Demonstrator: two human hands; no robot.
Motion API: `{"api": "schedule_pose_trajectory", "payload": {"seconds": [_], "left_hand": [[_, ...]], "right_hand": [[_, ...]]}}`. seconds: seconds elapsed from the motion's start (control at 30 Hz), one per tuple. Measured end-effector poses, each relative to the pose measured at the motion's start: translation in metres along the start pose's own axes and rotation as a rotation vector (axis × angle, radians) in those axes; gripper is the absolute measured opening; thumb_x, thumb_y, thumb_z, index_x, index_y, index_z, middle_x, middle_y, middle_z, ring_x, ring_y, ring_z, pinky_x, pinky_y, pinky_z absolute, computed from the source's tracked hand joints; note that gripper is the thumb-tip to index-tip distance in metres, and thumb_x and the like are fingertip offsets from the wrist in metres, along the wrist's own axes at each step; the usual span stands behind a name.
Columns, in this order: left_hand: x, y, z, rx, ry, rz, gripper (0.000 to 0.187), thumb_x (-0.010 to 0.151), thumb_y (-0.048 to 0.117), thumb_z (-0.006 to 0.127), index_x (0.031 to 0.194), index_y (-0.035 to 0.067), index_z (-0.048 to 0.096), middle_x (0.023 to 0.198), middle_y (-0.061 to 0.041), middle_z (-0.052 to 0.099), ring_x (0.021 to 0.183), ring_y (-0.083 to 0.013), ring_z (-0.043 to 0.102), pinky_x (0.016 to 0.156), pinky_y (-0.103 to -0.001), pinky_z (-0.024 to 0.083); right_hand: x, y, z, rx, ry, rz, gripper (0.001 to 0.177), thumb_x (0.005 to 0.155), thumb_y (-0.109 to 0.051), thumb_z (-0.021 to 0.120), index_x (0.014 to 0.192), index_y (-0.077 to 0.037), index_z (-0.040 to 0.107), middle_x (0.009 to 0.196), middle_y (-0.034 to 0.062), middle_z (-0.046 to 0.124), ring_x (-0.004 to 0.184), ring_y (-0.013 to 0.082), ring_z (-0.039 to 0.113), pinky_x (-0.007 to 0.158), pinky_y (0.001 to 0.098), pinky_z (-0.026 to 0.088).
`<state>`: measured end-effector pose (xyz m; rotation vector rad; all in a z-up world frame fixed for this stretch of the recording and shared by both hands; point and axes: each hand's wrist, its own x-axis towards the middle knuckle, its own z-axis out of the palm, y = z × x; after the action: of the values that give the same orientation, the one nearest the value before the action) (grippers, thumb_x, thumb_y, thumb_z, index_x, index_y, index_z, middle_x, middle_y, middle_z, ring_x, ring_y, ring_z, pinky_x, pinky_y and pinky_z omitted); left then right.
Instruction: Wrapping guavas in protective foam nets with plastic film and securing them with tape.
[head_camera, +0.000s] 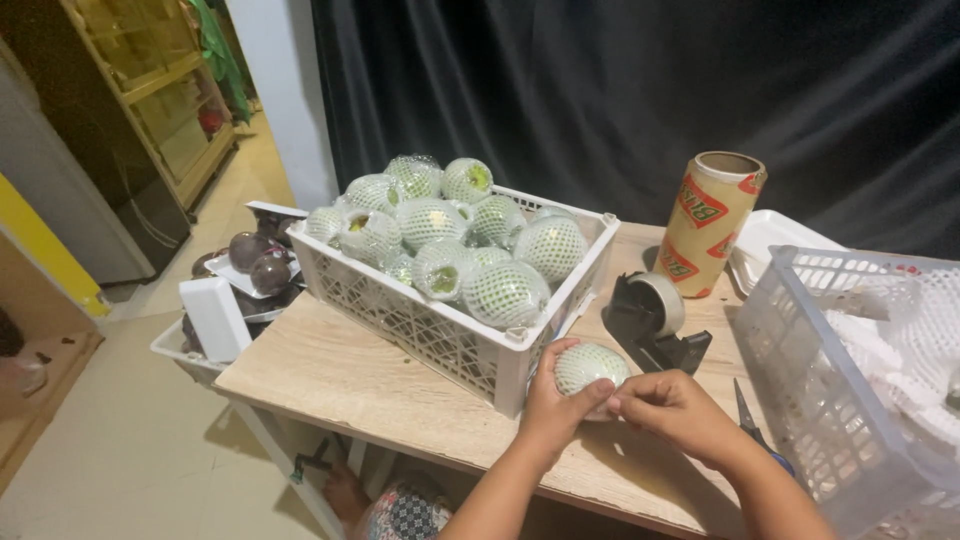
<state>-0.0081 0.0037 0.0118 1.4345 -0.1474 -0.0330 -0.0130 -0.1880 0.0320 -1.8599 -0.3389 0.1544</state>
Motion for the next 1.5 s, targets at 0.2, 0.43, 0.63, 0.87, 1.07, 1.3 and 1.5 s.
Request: {"api": "schedule_pose_trajectory", "payload": {"seconds": [0.2,0.43,0.63,0.87,1.07,1.3,1.5], "left_hand": [[0.002,-0.003,0.001,0.041,0.026,0.02,0.074,0.065,0.046,0.082,0.131,0.025,0.056,0.137,-0.005,0.057,0.124,-0.0208,0.056,0.1,-0.035,0.049],[-0.002,-0.001,0.003,0.099,0.075,0.045,0.073,0.067,0.046,0.08,0.132,0.027,0.055,0.134,-0.005,0.061,0.121,-0.0229,0.06,0.097,-0.037,0.051],[-0.011,0.018,0.006,0.187,0.161,-0.044,0.074,0.064,0.043,0.084,0.13,0.032,0.054,0.133,-0.003,0.063,0.119,-0.0251,0.062,0.089,-0.038,0.054],[-0.009,0.014,0.0,0.2,0.045,-0.061,0.078,0.067,0.056,0.075,0.136,0.029,0.052,0.143,-0.004,0.057,0.131,-0.0263,0.055,0.103,-0.042,0.045],[-0.005,0.007,0.0,0.192,-0.046,0.001,0.083,0.064,0.07,0.068,0.134,0.028,0.053,0.142,0.0,0.059,0.124,-0.0197,0.058,0.099,-0.034,0.044],[0.003,-0.006,-0.001,0.142,-0.085,0.058,0.069,0.074,0.061,0.067,0.132,0.027,0.054,0.147,-0.001,0.054,0.139,-0.0233,0.048,0.111,-0.042,0.038],[0.002,-0.003,-0.005,0.169,-0.147,0.069,0.068,0.081,0.061,0.054,0.139,0.025,0.049,0.152,-0.007,0.051,0.142,-0.0262,0.046,0.112,-0.045,0.036]], "right_hand": [[-0.004,-0.018,0.004,-0.237,0.105,0.076,0.039,0.091,-0.026,0.078,0.06,-0.003,0.075,0.054,0.0033,0.056,0.055,0.0115,0.045,0.057,0.028,0.033],[-0.004,-0.03,0.016,-0.76,0.216,0.257,0.045,0.09,-0.053,0.066,0.062,-0.018,0.075,0.054,-0.0041,0.069,0.061,0.011,0.065,0.067,0.0259,0.046],[-0.006,-0.025,0.015,-0.988,0.244,0.218,0.047,0.093,-0.052,0.061,0.068,-0.014,0.072,0.068,0.0107,0.072,0.075,0.0314,0.068,0.069,0.0376,0.046],[-0.023,-0.064,0.0,-0.872,0.12,0.109,0.033,0.086,-0.049,0.073,0.071,-0.021,0.081,0.06,-0.0047,0.077,0.061,0.0088,0.068,0.065,0.0255,0.048],[0.0,-0.041,-0.006,-0.553,-0.149,0.068,0.029,0.087,-0.031,0.083,0.07,-0.008,0.084,0.061,-0.0043,0.068,0.063,0.0052,0.053,0.06,0.0258,0.043],[0.012,-0.035,-0.007,-0.504,-0.191,-0.028,0.025,0.083,-0.033,0.078,0.085,-0.013,0.094,0.08,-0.0051,0.093,0.074,0.0003,0.076,0.068,0.0207,0.057],[0.013,-0.016,-0.012,-0.514,-0.137,-0.033,0.033,0.09,-0.028,0.079,0.064,-0.007,0.079,0.058,-0.0042,0.065,0.061,0.0048,0.052,0.06,0.0262,0.04]]}}
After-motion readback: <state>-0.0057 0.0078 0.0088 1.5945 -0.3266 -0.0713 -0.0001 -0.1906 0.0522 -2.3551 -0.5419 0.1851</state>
